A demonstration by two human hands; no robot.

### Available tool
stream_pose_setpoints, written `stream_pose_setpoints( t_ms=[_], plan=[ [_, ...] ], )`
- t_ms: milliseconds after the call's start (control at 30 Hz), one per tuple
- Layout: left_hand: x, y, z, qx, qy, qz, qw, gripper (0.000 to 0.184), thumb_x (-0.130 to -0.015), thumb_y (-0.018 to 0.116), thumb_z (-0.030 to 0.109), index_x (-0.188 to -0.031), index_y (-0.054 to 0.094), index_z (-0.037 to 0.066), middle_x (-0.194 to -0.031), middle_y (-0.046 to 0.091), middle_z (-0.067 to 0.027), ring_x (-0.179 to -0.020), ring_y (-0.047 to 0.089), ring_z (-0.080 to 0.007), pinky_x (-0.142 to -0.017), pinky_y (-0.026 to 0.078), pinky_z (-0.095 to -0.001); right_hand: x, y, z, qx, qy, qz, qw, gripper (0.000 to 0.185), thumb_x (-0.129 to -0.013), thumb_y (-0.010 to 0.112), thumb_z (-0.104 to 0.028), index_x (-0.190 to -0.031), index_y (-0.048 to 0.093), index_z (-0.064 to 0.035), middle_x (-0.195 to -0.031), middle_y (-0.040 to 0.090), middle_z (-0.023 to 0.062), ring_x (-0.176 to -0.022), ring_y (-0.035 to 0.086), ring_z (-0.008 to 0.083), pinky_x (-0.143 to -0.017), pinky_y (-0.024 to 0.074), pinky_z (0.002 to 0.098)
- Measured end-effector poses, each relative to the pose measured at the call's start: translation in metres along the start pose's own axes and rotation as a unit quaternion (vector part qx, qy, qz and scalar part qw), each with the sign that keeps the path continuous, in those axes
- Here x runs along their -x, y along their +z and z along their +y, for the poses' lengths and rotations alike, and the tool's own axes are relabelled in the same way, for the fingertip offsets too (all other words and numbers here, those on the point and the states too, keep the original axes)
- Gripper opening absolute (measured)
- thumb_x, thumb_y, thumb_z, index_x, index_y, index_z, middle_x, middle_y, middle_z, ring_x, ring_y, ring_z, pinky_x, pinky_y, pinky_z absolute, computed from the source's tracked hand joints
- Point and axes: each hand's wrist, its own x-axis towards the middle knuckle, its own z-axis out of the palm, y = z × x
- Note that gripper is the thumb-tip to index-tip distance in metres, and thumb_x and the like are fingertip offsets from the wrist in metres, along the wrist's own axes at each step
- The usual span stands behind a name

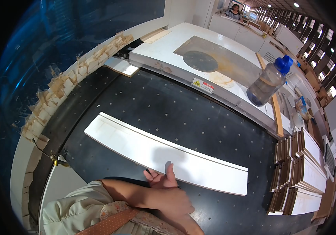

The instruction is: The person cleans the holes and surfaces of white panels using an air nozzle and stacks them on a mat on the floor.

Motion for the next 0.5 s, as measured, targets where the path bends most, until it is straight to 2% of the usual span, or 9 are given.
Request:
stream_pose_setpoints(
  t_ms=[133,200,233,267,300,333,400,467,500],
  plan=[
    [0.003,0.005,0.0,-0.007,0.015,0.065,0.998,0.028,-0.082,0.052,0.031,-0.081,0.061,0.004,-0.073,0.062,-0.0121,-0.068,0.061,-0.0314,-0.059,0.047,-0.0422,-0.002,-0.002,0.0,0.027,-0.019,-0.021,0.999,0.051,-0.089,0.051,-0.049,-0.127,0.044,-0.0162,-0.121,0.057,0.0035,-0.112,0.055,0.023,-0.092,0.0453,0.0403],
    [0.013,0.0,0.002,-0.026,0.096,0.111,0.989,0.02,-0.081,0.055,0.025,-0.082,0.06,0.006,-0.074,0.06,-0.0081,-0.069,0.059,-0.0289,-0.06,0.046,-0.0406,-0.001,0.005,0.0,0.04,-0.048,-0.021,0.998,0.049,-0.09,0.049,-0.048,-0.127,0.045,-0.0148,-0.122,0.056,0.0043,-0.112,0.054,0.0233,-0.092,0.0456,0.0405],
    [0.023,0.002,0.002,-0.029,0.093,0.113,0.989,0.02,-0.081,0.055,0.025,-0.082,0.06,0.006,-0.074,0.06,-0.0081,-0.069,0.059,-0.0289,-0.06,0.046,-0.0406,0.002,0.009,-0.001,0.05,-0.062,-0.014,0.997,0.049,-0.091,0.047,-0.047,-0.126,0.045,-0.0118,-0.121,0.056,0.0061,-0.113,0.053,0.0236,-0.091,0.0456,0.041],
    [0.039,0.007,0.001,0.004,0.147,0.251,0.957,0.015,-0.08,0.057,0.022,-0.081,0.059,0.006,-0.075,0.06,-0.0067,-0.07,0.058,-0.027,-0.061,0.046,-0.0392,0.003,0.011,-0.003,0.051,-0.06,-0.017,0.997,0.049,-0.091,0.047,-0.047,-0.126,0.045,-0.0118,-0.121,0.056,0.0061,-0.113,0.053,0.0236,-0.091,0.0456,0.041],
    [0.057,0.011,0.0,0.037,0.198,0.382,0.902,0.012,-0.078,0.058,0.018,-0.079,0.058,0.006,-0.075,0.059,-0.0054,-0.071,0.058,-0.0252,-0.062,0.045,-0.0377,0.005,0.012,-0.004,0.059,-0.083,-0.018,0.995,0.05,-0.091,0.047,-0.046,-0.126,0.044,-0.0102,-0.12,0.056,0.0071,-0.112,0.054,0.0241,-0.091,0.0455,0.0414],
    [0.075,0.012,-0.002,0.034,0.194,0.383,0.903,0.012,-0.078,0.058,0.018,-0.079,0.058,0.006,-0.075,0.059,-0.0054,-0.071,0.058,-0.0252,-0.062,0.045,-0.0377,0.007,0.012,-0.006,0.066,-0.106,-0.019,0.992,0.051,-0.091,0.048,-0.046,-0.126,0.044,-0.0087,-0.119,0.057,0.0081,-0.111,0.054,0.0245,-0.091,0.0454,0.0418],
    [0.113,0.012,-0.007,0.063,0.048,0.375,0.923,0.01,-0.08,0.058,0.017,-0.074,0.061,0.009,-0.07,0.058,-0.0045,-0.065,0.057,-0.0225,-0.059,0.047,-0.0342,0.007,0.01,-0.009,0.042,-0.154,-0.02,0.987,0.049,-0.092,0.047,-0.043,-0.125,0.044,-0.0064,-0.117,0.058,0.0103,-0.108,0.055,0.0269,-0.092,0.0449,0.0447],
    [0.153,0.027,-0.041,0.037,-0.039,0.363,0.93,0.003,-0.075,0.061,0.014,-0.072,0.062,0.013,-0.071,0.059,-0.0053,-0.066,0.057,-0.0236,-0.06,0.048,-0.0342,0.009,0.011,-0.014,0.053,-0.197,0.012,0.979,0.052,-0.09,0.049,-0.047,-0.123,0.047,-0.0056,-0.114,0.06,0.0114,-0.103,0.059,0.0273,-0.087,0.0492,0.044],
    [0.171,0.027,-0.057,-0.019,-0.124,0.387,0.913,0.001,-0.071,0.061,0.013,-0.071,0.061,0.014,-0.072,0.059,-0.0053,-0.068,0.058,-0.0255,-0.061,0.048,-0.0353,0.011,0.013,-0.017,0.059,-0.22,0.026,0.973,0.053,-0.091,0.048,-0.045,-0.125,0.044,-0.0056,-0.115,0.06,0.012,-0.103,0.059,0.0282,-0.087,0.0493,0.0442]
  ],
)
